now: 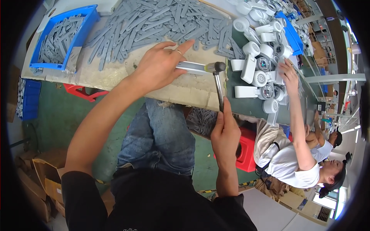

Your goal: The person assembles plastic components by manually hammering grey internal parts into white plastic housings with a small hammer, creating finished assemblies that are placed into a blue plastic bin.

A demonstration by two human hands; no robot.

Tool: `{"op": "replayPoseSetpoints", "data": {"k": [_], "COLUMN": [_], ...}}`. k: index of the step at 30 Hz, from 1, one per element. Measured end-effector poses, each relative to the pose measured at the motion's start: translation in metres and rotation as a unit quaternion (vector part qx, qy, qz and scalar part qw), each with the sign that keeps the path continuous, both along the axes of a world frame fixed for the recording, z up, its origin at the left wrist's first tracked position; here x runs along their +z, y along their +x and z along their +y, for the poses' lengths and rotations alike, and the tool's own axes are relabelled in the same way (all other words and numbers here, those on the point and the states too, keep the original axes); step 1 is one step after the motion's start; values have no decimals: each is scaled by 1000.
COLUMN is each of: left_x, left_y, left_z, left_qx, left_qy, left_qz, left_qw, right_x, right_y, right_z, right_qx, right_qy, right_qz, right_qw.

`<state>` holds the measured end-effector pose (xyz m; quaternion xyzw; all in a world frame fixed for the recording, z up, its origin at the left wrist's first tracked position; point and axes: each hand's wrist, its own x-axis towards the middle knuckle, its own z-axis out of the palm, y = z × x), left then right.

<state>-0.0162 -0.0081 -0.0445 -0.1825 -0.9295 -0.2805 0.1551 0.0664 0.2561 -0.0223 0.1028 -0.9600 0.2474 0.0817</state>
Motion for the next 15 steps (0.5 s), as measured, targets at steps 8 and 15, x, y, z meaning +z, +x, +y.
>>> {"op": "replayPoseSetpoints", "data": {"k": [8, 15], "left_x": [2, 32], "left_y": [2, 30], "left_z": [0, -40], "left_qx": [-13, 23], "left_qy": [-8, -29], "left_qz": [-16, -14], "left_qw": [1000, 999], "right_x": [16, -2], "right_y": [1, -41], "right_z": [7, 6], "right_qx": [19, -17], "right_qy": [-30, -418], "right_qz": [-34, -103], "right_qw": [999, 902]}}
